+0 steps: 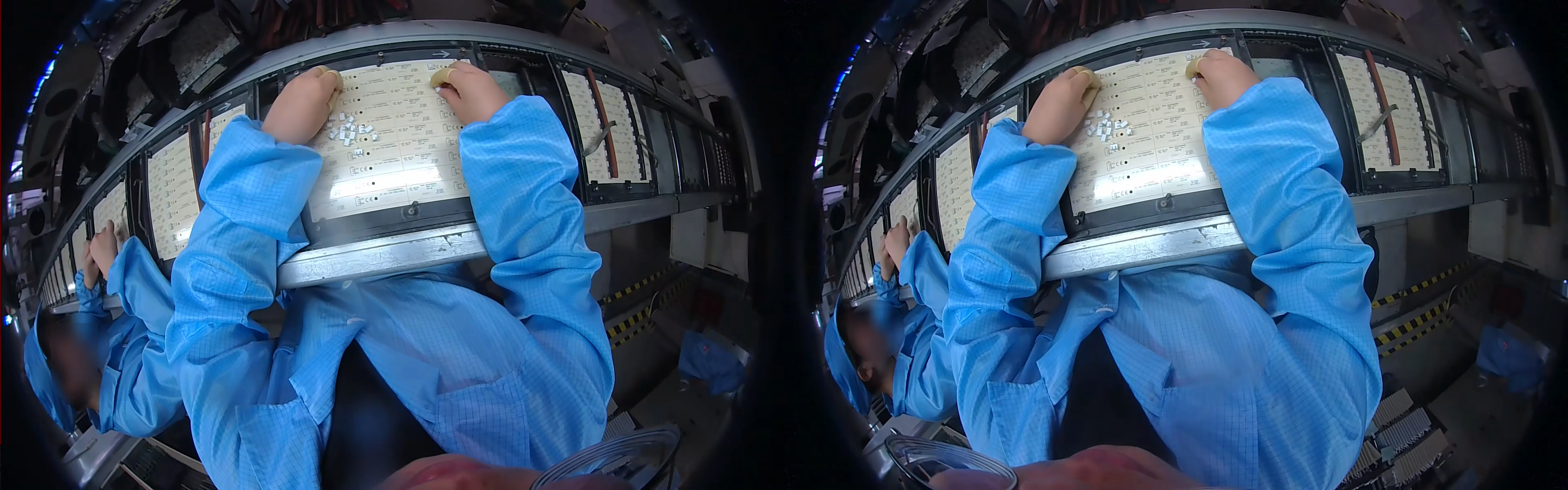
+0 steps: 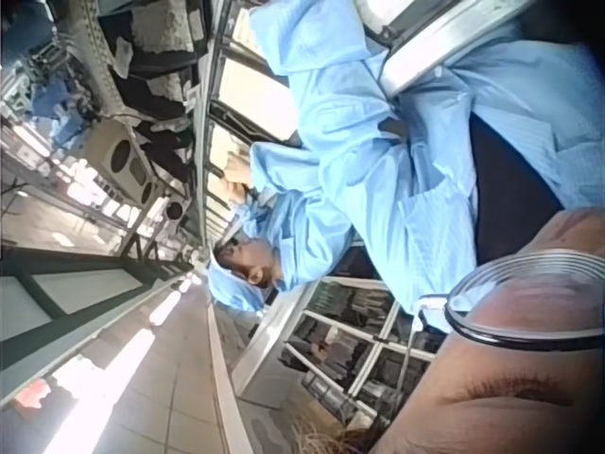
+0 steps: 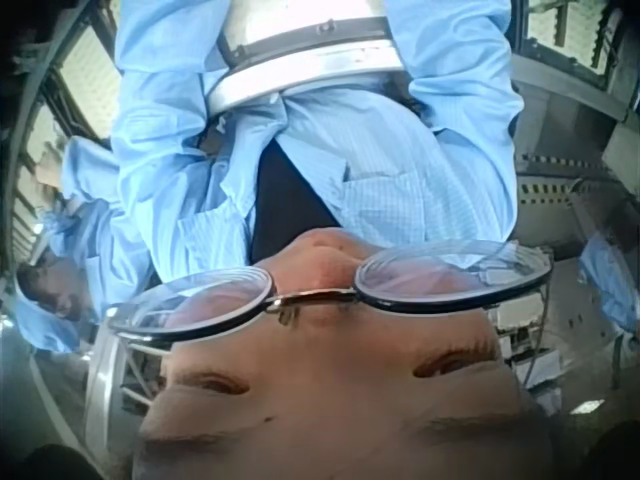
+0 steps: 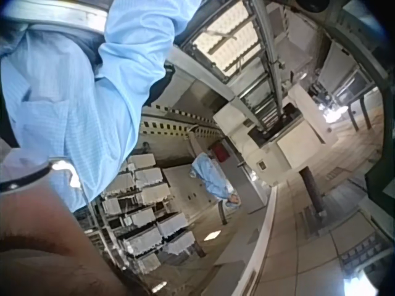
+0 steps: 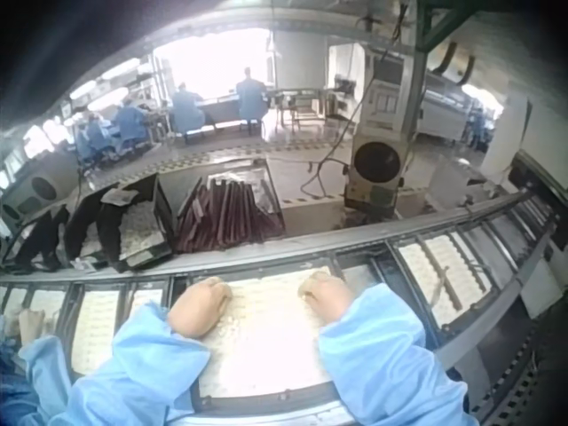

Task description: Placing electronic components into designated slots on circuit boards on a moving assembly line.

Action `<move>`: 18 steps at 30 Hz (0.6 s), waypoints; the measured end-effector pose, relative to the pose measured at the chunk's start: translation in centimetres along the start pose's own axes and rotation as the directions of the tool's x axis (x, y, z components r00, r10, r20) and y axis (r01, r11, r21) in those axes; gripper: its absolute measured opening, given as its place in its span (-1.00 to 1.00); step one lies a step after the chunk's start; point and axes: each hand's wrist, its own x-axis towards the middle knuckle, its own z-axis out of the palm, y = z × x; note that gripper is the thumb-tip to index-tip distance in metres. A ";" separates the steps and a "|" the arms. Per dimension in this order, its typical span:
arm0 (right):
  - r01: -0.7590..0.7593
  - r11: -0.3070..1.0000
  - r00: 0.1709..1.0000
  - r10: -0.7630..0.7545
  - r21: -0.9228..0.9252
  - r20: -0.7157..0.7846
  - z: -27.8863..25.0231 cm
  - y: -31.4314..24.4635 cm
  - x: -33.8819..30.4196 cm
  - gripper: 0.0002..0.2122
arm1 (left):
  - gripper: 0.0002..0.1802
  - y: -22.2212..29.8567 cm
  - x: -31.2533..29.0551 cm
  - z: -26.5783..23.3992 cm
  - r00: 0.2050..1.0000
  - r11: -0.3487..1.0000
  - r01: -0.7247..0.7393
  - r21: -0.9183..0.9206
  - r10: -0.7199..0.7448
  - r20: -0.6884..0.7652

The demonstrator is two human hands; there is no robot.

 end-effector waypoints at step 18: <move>-0.033 0.989 0.998 0.041 -0.142 0.051 -0.3 -1.1 0.1 -0.79 | -0.87 -0.5 0.3 0.7 0.998 0.993 0.059 -0.106 -0.062 -0.022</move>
